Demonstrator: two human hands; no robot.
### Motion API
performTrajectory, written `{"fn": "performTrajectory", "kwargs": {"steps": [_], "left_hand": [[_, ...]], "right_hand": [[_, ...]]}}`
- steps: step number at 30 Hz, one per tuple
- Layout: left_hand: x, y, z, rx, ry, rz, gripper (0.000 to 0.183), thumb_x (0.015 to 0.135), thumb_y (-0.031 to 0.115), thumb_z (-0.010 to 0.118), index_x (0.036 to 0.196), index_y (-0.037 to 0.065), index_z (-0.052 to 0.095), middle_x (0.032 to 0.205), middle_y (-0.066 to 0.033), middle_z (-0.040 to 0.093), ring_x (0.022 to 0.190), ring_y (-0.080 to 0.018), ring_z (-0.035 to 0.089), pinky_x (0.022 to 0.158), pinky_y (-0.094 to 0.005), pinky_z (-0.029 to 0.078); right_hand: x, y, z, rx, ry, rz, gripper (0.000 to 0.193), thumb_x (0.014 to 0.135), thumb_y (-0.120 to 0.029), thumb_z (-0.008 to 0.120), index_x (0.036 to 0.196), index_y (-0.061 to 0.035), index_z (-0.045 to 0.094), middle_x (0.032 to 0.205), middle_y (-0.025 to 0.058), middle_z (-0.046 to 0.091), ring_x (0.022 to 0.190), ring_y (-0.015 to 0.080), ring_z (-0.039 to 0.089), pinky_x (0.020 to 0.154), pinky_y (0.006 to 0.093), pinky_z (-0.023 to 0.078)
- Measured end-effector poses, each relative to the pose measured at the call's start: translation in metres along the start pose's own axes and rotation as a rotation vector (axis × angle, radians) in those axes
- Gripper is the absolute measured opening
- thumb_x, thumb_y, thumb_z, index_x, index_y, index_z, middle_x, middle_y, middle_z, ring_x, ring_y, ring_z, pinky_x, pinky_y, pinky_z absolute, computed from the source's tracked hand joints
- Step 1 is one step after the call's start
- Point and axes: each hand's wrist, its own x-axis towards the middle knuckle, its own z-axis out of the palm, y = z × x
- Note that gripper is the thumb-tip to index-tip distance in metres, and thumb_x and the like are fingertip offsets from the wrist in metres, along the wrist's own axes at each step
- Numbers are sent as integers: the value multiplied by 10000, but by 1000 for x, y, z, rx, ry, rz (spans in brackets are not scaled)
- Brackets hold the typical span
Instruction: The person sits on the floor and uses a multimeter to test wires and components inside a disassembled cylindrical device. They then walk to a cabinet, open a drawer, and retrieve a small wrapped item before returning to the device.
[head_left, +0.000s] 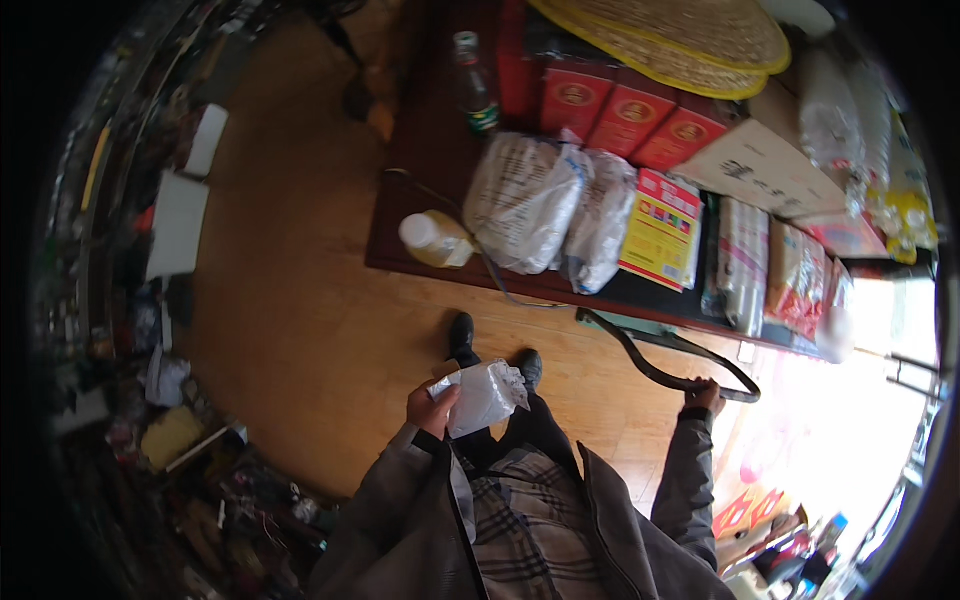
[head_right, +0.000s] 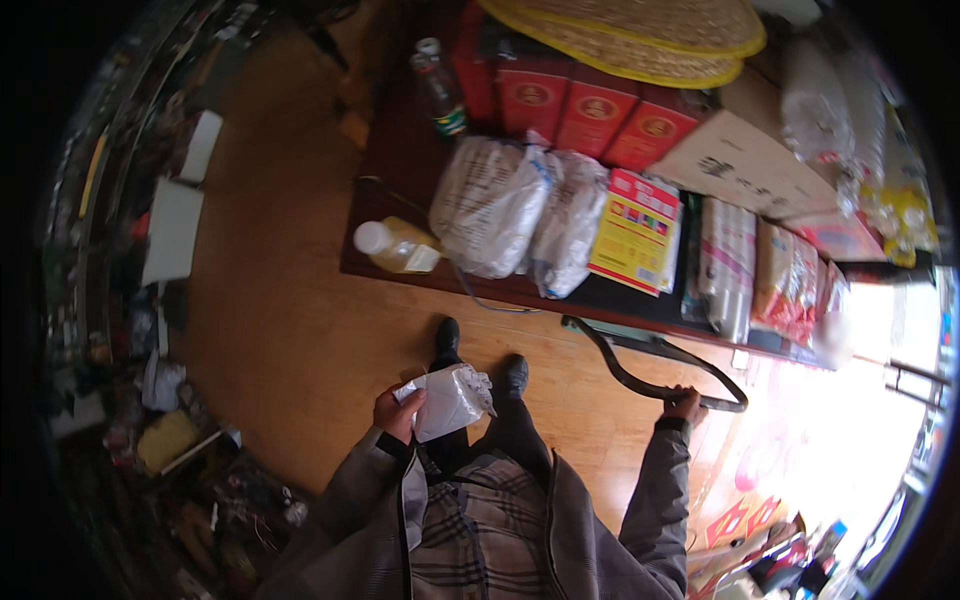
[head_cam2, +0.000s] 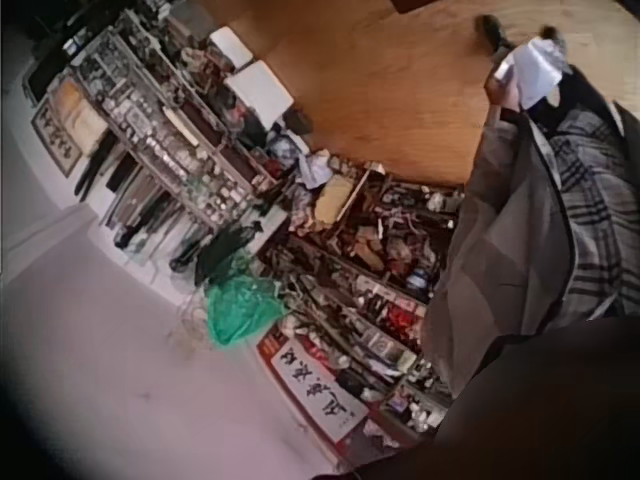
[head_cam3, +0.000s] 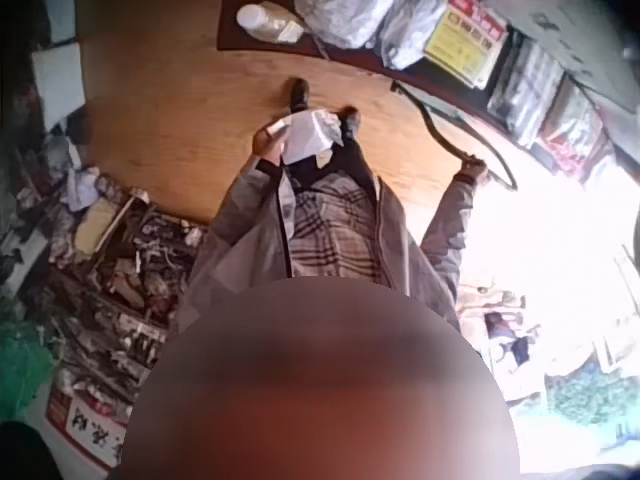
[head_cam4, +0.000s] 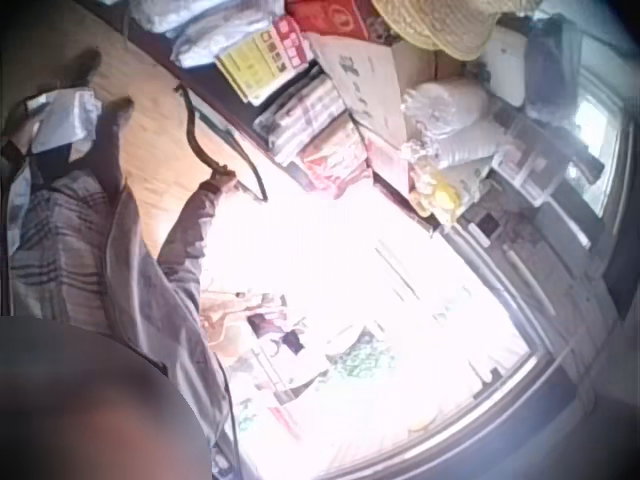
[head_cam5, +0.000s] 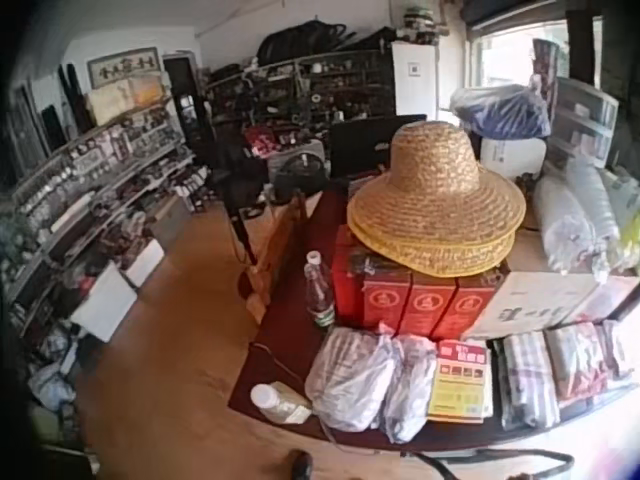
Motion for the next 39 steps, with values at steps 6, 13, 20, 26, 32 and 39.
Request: {"fn": "performTrajectory", "kwargs": {"steps": [6, 13, 20, 26, 32, 39], "left_hand": [[-15, -10, -23, -294, 167, -3, 304, 962, 111, 773, 1215, -34, 689, 1089, -76, 743, 979, -187, 711, 896, -353, 564], [-20, 1, -63, -664, 233, 96, 371, 974, 122, 766, 1288, -47, 663, 1174, -115, 749, 1030, -232, 734, 909, -385, 590], [10, 13, -129, -772, 328, 111, 442, 986, 60, 710, 1406, -19, 597, 1301, -137, 704, 1174, -271, 686, 1033, -406, 551], [42, 32, -230, -911, 329, 154, 422, 1004, 72, 693, 1394, -59, 597, 1276, -157, 719, 1153, -285, 705, 1043, -405, 554], [56, 78, -346, -870, 301, 201, 395, 1016, 72, 685, 1377, -73, 613, 1291, -155, 717, 1168, -273, 698, 1033, -403, 562], [114, 134, -417, -845, 300, 228, 318, 996, 82, 737, 1274, -62, 683, 1195, -120, 752, 1074, -227, 722, 945, -360, 583]], "right_hand": [[64, -44, 40, -352, -183, 36, 391, 1011, -437, 600, 1070, -53, 647, 1050, 124, 696, 898, 311, 713, 725, 481, 652], [67, -36, 37, -539, -25, -68, 488, 994, -545, 587, 1183, -95, 610, 1121, 98, 672, 890, 343, 706, 676, 483, 592], [39, -23, 49, -431, 53, -100, 620, 1005, -524, 654, 1529, -293, 417, 1361, 75, 641, 784, 359, 710, 570, 471, 512], [0, 18, 17, -323, -79, -76, 655, 1022, -497, 639, 1592, -419, 325, 1442, 67, 586, 754, 417, 678, 549, 464, 494], [-93, 134, 22, -1524, -308, -85, 280, 975, -438, 717, 1121, -239, 584, 976, 106, 624, 737, 313, 589, 654, 545, 533], [-298, 320, 143, -1704, -1410, -219, 263, 974, -375, 722, 1113, -151, 728, 1035, 138, 722, 935, 291, 680, 831, 471, 566]]}}
